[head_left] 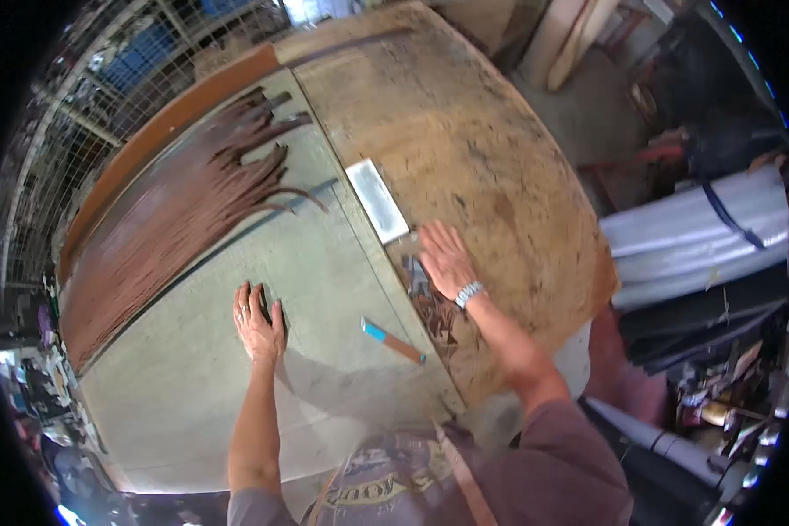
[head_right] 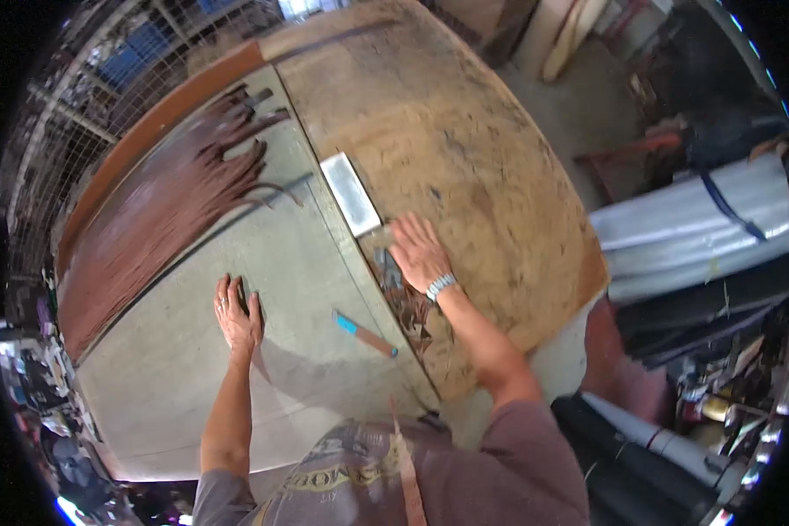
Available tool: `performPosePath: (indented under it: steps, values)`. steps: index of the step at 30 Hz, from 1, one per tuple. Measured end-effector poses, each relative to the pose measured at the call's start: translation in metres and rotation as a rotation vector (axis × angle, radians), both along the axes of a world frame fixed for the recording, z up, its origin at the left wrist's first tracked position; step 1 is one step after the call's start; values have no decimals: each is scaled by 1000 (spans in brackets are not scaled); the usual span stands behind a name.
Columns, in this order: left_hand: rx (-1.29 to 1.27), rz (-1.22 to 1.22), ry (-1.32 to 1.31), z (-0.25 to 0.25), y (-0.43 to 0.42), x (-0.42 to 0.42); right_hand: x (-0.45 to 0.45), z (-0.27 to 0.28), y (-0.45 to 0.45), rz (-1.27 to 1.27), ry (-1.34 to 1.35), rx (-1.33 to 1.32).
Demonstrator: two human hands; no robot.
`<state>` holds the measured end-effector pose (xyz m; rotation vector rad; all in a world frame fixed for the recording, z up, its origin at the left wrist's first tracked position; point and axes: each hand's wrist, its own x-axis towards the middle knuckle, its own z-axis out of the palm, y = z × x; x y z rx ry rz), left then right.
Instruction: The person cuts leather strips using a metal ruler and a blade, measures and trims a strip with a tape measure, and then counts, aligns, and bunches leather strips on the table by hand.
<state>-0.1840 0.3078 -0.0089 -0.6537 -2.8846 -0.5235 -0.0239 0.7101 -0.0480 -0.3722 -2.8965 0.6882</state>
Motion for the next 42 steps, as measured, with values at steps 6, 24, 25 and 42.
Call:
performPosePath:
  steps: [6,24,25,42]
  values:
    - [-13,-2,4,-6,-3,-1,-3,-19,31,-165,197,70]
    - [487,-163,-202,9,65,51,164,2,-106,-348,121,-238]
    - [519,-252,-180,39,101,96,159,9,-98,-342,227,-368]
    - [-12,-350,-231,-6,390,363,436,48,285,-388,145,-824]
